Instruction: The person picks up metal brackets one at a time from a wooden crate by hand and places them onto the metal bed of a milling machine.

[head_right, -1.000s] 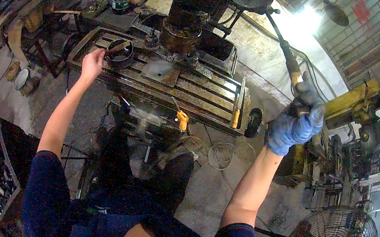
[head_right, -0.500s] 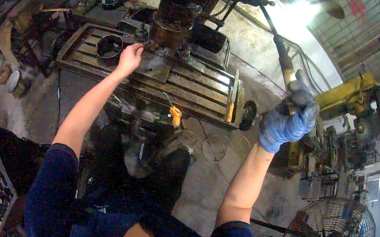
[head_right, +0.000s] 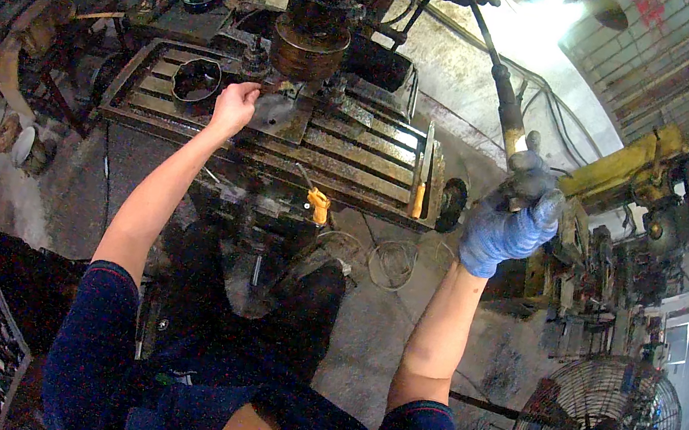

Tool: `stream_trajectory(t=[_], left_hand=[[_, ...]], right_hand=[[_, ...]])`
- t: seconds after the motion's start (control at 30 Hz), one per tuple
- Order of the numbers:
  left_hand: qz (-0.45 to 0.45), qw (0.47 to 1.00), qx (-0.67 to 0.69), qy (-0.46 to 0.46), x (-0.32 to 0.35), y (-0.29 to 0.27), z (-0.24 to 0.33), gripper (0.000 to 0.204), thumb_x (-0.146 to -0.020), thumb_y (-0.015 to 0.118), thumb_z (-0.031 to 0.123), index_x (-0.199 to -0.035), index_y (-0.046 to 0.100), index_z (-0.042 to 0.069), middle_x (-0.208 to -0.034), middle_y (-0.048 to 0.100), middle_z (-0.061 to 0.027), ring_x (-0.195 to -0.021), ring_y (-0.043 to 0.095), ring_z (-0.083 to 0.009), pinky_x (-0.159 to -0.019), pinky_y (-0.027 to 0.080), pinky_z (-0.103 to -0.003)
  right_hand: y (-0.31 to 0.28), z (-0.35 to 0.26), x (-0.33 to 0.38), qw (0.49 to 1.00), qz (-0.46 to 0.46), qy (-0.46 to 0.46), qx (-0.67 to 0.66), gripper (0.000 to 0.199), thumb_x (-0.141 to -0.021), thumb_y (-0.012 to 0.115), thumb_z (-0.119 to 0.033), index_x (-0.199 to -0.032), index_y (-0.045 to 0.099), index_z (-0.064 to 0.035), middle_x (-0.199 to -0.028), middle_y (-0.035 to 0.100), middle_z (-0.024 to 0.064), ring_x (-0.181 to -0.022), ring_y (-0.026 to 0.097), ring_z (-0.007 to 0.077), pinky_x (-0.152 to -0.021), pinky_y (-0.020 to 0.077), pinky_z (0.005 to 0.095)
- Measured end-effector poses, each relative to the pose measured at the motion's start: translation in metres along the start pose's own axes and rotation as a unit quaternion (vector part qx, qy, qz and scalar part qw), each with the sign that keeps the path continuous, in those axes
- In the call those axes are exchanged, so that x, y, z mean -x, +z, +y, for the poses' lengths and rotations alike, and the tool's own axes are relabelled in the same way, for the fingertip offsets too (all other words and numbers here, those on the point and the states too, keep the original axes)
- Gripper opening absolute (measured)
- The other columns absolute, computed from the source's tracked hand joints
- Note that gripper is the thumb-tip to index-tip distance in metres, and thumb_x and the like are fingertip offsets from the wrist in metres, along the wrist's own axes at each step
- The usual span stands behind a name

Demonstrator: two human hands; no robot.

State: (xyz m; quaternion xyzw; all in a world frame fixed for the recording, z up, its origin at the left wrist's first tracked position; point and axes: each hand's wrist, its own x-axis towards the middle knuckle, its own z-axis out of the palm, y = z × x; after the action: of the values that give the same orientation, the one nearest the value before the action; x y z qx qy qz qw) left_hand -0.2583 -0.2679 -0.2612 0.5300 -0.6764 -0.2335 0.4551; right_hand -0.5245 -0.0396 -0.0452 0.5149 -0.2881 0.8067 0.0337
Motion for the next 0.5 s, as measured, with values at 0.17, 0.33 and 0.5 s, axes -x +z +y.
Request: stream_trajectory(t=[0.17,0.33,0.5], left_hand=[[-0.012,0.999,0.024,-0.022,0.012,-0.004,0.005,0.022,-0.08,0.054,0.019,-0.096,0.063,0.005,-0.087,0.063,-0.0174,-0.085,0.059,-0.0338,-0.074,0.047,-0.04],[-0.016,0.999,0.036,-0.01,0.022,-0.008,0.003,0.022,-0.082,0.053,0.018,-0.095,0.063,0.004,-0.086,0.062,-0.0185,-0.085,0.06,-0.0335,-0.073,0.047,-0.039],[-0.042,0.998,0.045,-0.021,0.03,-0.011,0.013,0.022,-0.083,0.052,0.018,-0.097,0.061,0.004,-0.087,0.062,-0.0188,-0.084,0.06,-0.0336,-0.071,0.046,-0.039]], right_hand=[[-0.006,0.007,0.004,0.999,-0.029,-0.019,-0.013,0.042,-0.087,0.045,-0.036,-0.059,0.049,-0.0042,-0.061,0.05,0.0068,-0.073,0.054,0.0241,-0.098,0.0273,0.0579],[-0.01,0.012,0.012,0.998,-0.046,-0.032,-0.002,0.044,-0.087,0.045,-0.037,-0.057,0.047,-0.0044,-0.058,0.047,0.0053,-0.071,0.052,0.0243,-0.097,0.0287,0.0564],[-0.007,0.016,0.02,0.999,-0.026,-0.021,-0.017,0.045,-0.087,0.044,-0.037,-0.056,0.045,-0.0051,-0.057,0.045,0.005,-0.071,0.052,0.0233,-0.098,0.0286,0.0555]])
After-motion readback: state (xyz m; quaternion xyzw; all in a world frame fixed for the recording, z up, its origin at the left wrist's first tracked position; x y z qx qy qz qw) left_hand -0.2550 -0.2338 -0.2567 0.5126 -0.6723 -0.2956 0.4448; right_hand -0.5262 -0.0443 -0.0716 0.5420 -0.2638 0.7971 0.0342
